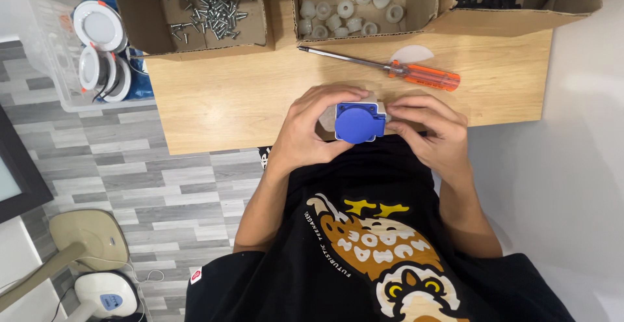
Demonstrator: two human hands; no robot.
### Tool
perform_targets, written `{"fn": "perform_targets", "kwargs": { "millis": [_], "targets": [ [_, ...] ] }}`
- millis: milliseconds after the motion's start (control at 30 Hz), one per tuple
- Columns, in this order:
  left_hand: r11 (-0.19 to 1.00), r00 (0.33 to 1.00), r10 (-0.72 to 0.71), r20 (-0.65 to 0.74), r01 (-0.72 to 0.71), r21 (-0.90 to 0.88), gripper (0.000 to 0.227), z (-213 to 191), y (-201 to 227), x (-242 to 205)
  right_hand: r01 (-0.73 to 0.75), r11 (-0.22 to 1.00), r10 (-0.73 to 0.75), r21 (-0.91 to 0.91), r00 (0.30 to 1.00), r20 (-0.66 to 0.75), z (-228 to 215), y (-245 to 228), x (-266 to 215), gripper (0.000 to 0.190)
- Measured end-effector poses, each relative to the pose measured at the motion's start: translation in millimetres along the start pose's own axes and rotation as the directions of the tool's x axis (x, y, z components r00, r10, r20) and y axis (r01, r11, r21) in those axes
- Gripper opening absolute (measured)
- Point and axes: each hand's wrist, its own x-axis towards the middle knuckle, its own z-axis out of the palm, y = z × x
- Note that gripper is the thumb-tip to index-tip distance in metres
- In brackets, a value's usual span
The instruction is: The person assembles a small white electrical box by attaching a blue cover. They pick up screws from a cardboard box and use an orange screwdriver to fasten the cover onto the box, tightening each screw in sequence.
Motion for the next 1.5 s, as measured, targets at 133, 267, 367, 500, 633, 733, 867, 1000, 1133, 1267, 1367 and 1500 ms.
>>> {"fn": "perform_targets", "kwargs": {
  "millis": [133, 267, 367, 500, 633, 733, 867, 1000, 1133, 1267, 1367, 1500],
  "targets": [
    [0.999, 0.999, 0.042, -0.001, -0.042, -0.033, 0.055, 0, -1, 1, -0.015, 0.992, 0.02, 0.121, 0.999, -0.039, 4, 9, -6, 0.018],
    [0.997, 0.998, 0.061, -0.001, -0.061, -0.053, 0.054, 0, 0, 3, -0.048, 0.98, 0.058, 0.191, 0.997, -0.046, 5, 21, -10, 0.018],
    [0.996, 0.997, 0.081, -0.007, -0.081, -0.045, 0.051, 2, 0, 3, -0.069, 0.974, 0.081, 0.217, 0.996, -0.048, 6, 22, -14, 0.018],
    [0.994, 0.994, 0.107, -0.012, -0.108, -0.032, 0.048, 5, -3, 3, -0.076, 0.973, 0.085, 0.216, 0.996, -0.033, 5, 24, -15, 0.019],
    [0.991, 0.992, 0.127, -0.027, -0.128, -0.029, 0.046, 8, -4, 1, -0.076, 0.968, 0.085, 0.238, 0.996, -0.027, 8, 32, -21, 0.021],
    [0.99, 0.99, 0.135, -0.034, -0.136, -0.027, 0.045, 9, -3, 0, -0.079, 0.962, 0.09, 0.26, 0.996, -0.031, 10, 35, -25, 0.022],
    [0.986, 0.984, 0.168, -0.062, -0.169, -0.01, 0.043, 10, -1, 0, -0.066, 0.966, 0.079, 0.249, 0.996, -0.043, 14, 36, -27, 0.027],
    [0.978, 0.975, 0.205, -0.087, -0.202, 0.046, 0.043, 12, -7, -5, -0.023, 0.977, 0.035, 0.213, 0.998, -0.051, 19, 31, -24, 0.029],
    [0.966, 0.965, 0.242, -0.102, -0.23, 0.118, 0.039, 16, -4, -7, 0.0, 0.997, 0.003, 0.083, 0.999, -0.039, 24, 22, -18, 0.038],
    [0.924, 0.942, 0.326, -0.081, -0.3, 0.235, 0.032, 18, -1, -8, -0.058, 0.998, 0.058, -0.032, 0.998, -0.025, 29, 24, -19, 0.045],
    [0.857, 0.905, 0.425, -0.029, -0.392, 0.335, 0.021, 21, -3, -12, -0.164, 0.986, 0.164, -0.01, 0.986, 0.002, 27, 19, -16, 0.053],
    [0.775, 0.86, 0.509, 0.037, -0.477, 0.414, 0.022, 16, 22, 2, -0.219, 0.975, 0.215, 0.045, 0.973, 0.081, 17, 18, -15, 0.052]
  ]
}}
